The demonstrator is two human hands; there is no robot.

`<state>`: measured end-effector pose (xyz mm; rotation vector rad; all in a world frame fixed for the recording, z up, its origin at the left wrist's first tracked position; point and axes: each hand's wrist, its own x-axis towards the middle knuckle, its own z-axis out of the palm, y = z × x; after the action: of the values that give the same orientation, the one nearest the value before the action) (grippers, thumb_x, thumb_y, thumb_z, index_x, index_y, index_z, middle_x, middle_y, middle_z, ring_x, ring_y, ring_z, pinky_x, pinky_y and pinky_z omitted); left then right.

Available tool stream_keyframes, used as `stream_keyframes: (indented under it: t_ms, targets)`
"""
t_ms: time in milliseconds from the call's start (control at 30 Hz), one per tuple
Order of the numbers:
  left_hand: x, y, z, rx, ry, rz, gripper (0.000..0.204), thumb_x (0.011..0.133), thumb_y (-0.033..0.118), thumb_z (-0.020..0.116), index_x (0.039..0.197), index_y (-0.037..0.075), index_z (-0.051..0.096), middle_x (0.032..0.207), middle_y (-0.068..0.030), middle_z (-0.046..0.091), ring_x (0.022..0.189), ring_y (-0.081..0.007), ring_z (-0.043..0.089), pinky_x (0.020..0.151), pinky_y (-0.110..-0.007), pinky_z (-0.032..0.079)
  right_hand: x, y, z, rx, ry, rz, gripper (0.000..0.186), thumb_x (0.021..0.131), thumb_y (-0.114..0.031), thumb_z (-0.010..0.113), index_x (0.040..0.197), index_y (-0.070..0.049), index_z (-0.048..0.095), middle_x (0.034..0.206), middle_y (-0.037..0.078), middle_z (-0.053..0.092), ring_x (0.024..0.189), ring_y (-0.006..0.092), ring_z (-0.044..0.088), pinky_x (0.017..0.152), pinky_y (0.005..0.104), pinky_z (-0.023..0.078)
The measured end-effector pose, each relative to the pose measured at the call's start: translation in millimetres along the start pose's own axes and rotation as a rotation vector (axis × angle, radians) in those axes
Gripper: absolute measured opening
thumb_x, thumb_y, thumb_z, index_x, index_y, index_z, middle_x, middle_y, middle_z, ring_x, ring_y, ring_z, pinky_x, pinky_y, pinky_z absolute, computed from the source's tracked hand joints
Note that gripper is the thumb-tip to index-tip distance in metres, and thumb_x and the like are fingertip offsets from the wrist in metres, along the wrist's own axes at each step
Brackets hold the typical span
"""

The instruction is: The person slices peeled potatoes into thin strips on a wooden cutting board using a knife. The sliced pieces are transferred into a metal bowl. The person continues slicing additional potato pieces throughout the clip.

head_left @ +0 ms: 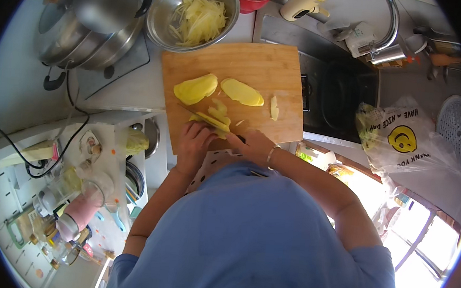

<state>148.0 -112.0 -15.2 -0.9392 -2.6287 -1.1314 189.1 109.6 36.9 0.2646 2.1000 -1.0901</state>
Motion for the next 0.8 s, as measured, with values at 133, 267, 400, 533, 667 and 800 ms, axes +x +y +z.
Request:
stream_keyframes:
  t_ms: [133, 267, 400, 533, 667, 800]
  targets:
    - [-4.8, -6.9, -2.2, -0.023, -0.007, 0.010, 0.025, 0.078, -0.005, 0.073, 0.101, 0.004, 0.074, 0.106, -0.0083, 0.069, 0.106, -0.0322, 0.063, 0.092, -0.040, 0.054, 4.2, -7.1, 1.7, 0.035, 0.016, -0.015, 0.068, 0.104, -0.064, 0.046, 0.101, -0.004, 0.078, 0.089, 0.026, 0.073, 0.086, 0.0402, 0.071, 0.085, 0.0469, 0.055]
    - [-5.7, -12.7, -1.4, -0.021, 0.012, 0.042, 0.028, 0.078, -0.009, 0.070, 0.103, 0.004, 0.075, 0.106, -0.0087, 0.070, 0.106, -0.0320, 0.064, 0.092, -0.040, 0.055, -28.8, -8.0, -10.6, 0.005, 0.017, -0.014, 0.068, 0.104, -0.064, 0.045, 0.104, -0.006, 0.080, 0.089, 0.027, 0.073, 0.088, 0.0405, 0.071, 0.088, 0.0477, 0.054]
    - [-7.6, -13.7, 0.8, -0.038, 0.011, 0.024, 0.028, 0.078, -0.010, 0.069, 0.102, 0.004, 0.076, 0.105, -0.0085, 0.071, 0.104, -0.0312, 0.066, 0.091, -0.040, 0.056, -40.5, -10.2, -18.5, -0.070, -0.047, 0.026, 0.067, 0.105, -0.064, 0.044, 0.108, -0.007, 0.081, 0.090, 0.027, 0.073, 0.088, 0.0428, 0.070, 0.088, 0.0490, 0.054]
    - [-8.5, -13.1, 1.4, -0.035, 0.020, 0.020, 0.027, 0.079, -0.009, 0.069, 0.101, 0.004, 0.076, 0.104, -0.0087, 0.071, 0.104, -0.0310, 0.066, 0.091, -0.040, 0.056, -42.8, -11.1, -17.3, -0.107, -0.038, 0.024, 0.061, 0.108, -0.058, 0.044, 0.113, -0.010, 0.081, 0.085, 0.025, 0.072, 0.079, 0.0392, 0.068, 0.082, 0.0467, 0.054]
    - [-7.2, -13.0, 1.6, -0.041, 0.022, 0.018, 0.026, 0.079, -0.009, 0.069, 0.100, 0.003, 0.076, 0.105, -0.0091, 0.071, 0.104, -0.0311, 0.066, 0.090, -0.040, 0.056, -22.5, 1.9, -2.9, -0.137, 0.000, -0.051, 0.059, 0.108, -0.054, 0.048, 0.114, -0.005, 0.080, 0.081, 0.023, 0.072, 0.076, 0.0371, 0.069, 0.079, 0.0455, 0.055]
    - [-2.3, -11.8, -1.8, -0.034, 0.002, 0.030, 0.024, 0.079, -0.008, 0.069, 0.099, 0.003, 0.076, 0.105, -0.0092, 0.071, 0.103, -0.0308, 0.066, 0.090, -0.040, 0.056, 10.3, -8.8, 8.2, -0.032, 0.063, -0.056, 0.069, 0.104, -0.064, 0.047, 0.099, -0.002, 0.077, 0.091, 0.027, 0.073, 0.090, 0.0448, 0.070, 0.086, 0.0507, 0.055]
